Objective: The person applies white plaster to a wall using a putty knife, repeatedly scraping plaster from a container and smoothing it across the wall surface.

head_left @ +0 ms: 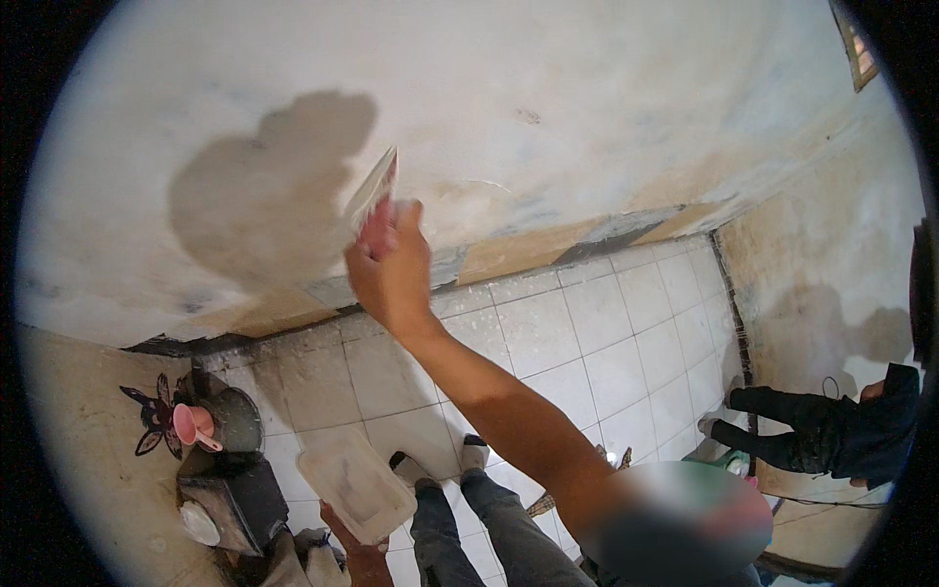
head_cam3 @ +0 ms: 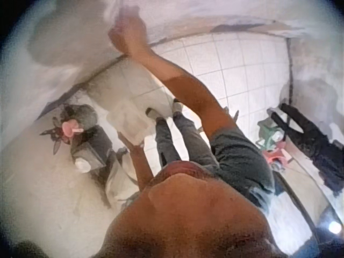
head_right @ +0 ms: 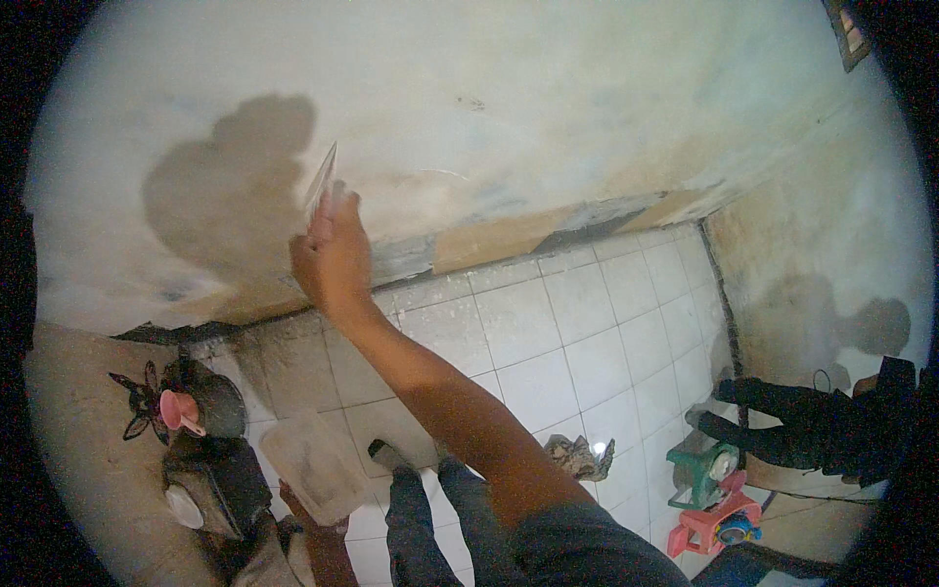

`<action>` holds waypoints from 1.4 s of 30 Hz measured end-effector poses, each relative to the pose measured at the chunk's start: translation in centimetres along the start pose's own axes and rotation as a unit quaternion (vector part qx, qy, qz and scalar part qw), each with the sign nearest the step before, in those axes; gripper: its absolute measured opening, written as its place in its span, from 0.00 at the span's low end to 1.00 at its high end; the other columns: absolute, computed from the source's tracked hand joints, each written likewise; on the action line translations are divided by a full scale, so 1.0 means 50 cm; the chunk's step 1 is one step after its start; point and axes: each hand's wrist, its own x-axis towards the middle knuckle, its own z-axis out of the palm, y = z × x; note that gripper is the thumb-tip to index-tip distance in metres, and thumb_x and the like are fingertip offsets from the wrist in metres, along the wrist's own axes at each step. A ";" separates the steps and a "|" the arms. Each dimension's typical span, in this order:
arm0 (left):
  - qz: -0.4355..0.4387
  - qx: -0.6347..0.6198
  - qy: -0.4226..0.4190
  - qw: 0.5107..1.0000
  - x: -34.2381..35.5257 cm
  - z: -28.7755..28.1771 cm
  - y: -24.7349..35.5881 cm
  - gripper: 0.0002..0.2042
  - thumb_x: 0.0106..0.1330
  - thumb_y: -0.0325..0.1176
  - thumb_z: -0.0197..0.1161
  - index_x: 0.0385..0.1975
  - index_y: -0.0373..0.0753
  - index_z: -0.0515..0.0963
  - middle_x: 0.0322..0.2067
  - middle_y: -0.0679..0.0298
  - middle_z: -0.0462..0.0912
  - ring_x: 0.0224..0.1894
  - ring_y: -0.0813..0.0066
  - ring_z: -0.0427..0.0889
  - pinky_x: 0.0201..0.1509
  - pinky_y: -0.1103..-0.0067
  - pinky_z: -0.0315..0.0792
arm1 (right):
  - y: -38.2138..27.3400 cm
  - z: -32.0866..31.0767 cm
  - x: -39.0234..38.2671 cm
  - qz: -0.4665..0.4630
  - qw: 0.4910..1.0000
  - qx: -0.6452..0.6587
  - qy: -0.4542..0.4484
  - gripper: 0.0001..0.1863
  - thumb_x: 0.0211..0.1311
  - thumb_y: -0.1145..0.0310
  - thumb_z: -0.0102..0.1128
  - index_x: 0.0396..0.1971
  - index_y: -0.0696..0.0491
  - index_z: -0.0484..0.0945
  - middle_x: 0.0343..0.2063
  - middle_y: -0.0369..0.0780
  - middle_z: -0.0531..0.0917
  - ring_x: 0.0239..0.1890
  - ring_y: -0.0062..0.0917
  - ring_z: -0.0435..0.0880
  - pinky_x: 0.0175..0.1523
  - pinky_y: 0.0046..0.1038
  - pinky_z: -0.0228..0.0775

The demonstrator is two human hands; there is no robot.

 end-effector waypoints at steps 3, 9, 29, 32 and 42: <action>-0.073 -0.198 -0.056 0.976 -0.007 0.033 0.056 0.33 0.65 0.60 0.45 0.65 0.47 0.57 0.61 0.59 0.64 0.60 0.57 0.68 0.58 0.60 0.72 | 0.061 -0.081 -0.040 0.198 0.893 0.395 -0.082 0.18 0.50 0.75 0.50 0.44 0.57 0.66 0.33 0.40 0.75 0.28 0.29 0.79 0.29 0.31 0.77; 0.073 0.012 -0.076 0.994 -0.015 0.068 0.094 0.34 0.64 0.61 0.46 0.65 0.47 0.57 0.61 0.59 0.65 0.60 0.56 0.68 0.58 0.60 0.73 | 0.294 -0.248 0.019 0.286 0.823 0.481 0.097 0.18 0.46 0.76 0.51 0.42 0.54 0.72 0.35 0.36 0.78 0.34 0.26 0.80 0.32 0.28 0.77; -0.023 0.010 -0.016 1.000 0.012 -0.012 0.020 0.37 0.60 0.62 0.51 0.66 0.47 0.57 0.61 0.62 0.66 0.60 0.57 0.69 0.59 0.58 0.71 | 0.033 -0.020 0.058 -0.187 0.961 -0.191 -0.064 0.19 0.49 0.71 0.62 0.40 0.55 0.66 0.33 0.49 0.74 0.33 0.45 0.79 0.35 0.40 0.74; -0.118 -0.138 0.015 0.983 0.016 -0.019 0.031 0.38 0.60 0.63 0.50 0.66 0.47 0.57 0.61 0.63 0.66 0.60 0.58 0.69 0.59 0.58 0.70 | 0.118 -0.048 -0.015 -0.119 0.988 -0.086 -0.052 0.18 0.48 0.75 0.59 0.40 0.55 0.66 0.30 0.46 0.75 0.31 0.38 0.80 0.34 0.37 0.76; -0.176 -0.211 -0.058 0.960 -0.002 0.005 0.061 0.34 0.61 0.59 0.52 0.63 0.45 0.63 0.58 0.58 0.70 0.56 0.51 0.71 0.56 0.53 0.70 | 0.318 -0.268 0.075 0.279 0.804 0.488 0.197 0.22 0.50 0.80 0.50 0.48 0.52 0.68 0.28 0.36 0.76 0.27 0.25 0.79 0.28 0.27 0.73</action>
